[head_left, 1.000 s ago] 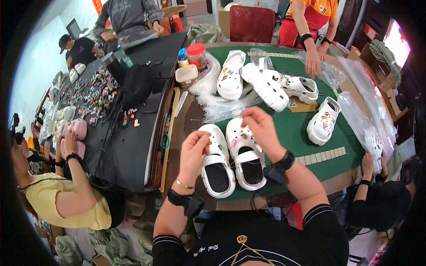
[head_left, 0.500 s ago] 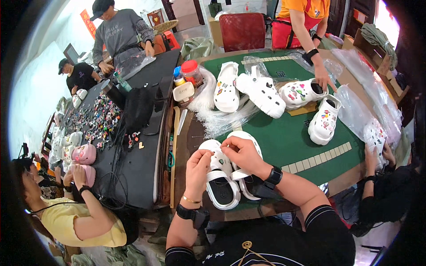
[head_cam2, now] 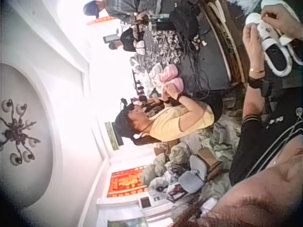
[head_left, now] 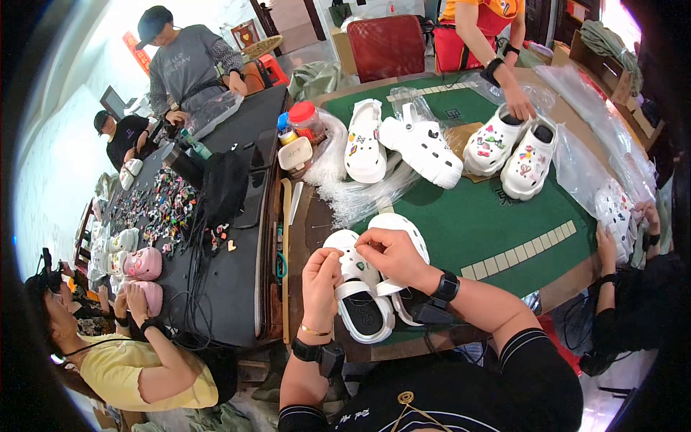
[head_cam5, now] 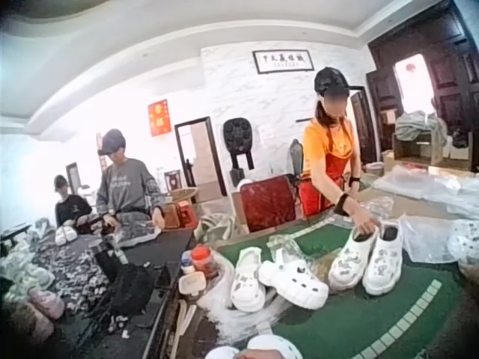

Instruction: Decorating shoes with small charms and accessories.

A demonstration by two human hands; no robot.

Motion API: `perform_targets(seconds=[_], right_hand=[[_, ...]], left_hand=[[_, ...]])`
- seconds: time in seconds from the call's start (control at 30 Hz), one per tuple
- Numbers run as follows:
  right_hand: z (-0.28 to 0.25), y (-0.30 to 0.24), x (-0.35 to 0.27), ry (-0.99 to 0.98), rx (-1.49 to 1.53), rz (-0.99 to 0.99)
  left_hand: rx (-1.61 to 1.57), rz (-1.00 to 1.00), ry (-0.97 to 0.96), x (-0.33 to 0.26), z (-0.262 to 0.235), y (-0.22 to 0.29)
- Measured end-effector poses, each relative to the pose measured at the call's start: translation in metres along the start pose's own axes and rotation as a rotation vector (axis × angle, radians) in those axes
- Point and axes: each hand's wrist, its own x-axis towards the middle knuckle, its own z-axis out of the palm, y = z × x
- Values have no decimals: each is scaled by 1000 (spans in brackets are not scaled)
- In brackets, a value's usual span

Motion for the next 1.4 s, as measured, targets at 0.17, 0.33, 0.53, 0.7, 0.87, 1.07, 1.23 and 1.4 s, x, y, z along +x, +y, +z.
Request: perform_targets(seconds=[0.17,0.33,0.53,0.7,0.87,1.07,1.23,1.4], right_hand=[[2,1,0,0,-7,-5],[0,-2,0,-4,-18,-24],[0,-3,-1,-25,-8,-16],[1,-1,-2,-35,5,-48],[1,-4,-3,-60,15,-59],[0,-4,-5,-57,-8,-87],[1,-3,-5,-62,-23,-87],[-3,1,-2,-76,-50,-95]], left_hand=[[8,-2,-16,0,-1,1],[11,-6,-24,1,0,1],[20,-20,-37,0,0,2],[55,-57,-69,-1,1,7],[82,-78,-87,0,-2,8],[126,-100,-95,-1,0,9],[134,-106,-115,-1,-1,10],[157,-125,-160,4,3,10]])
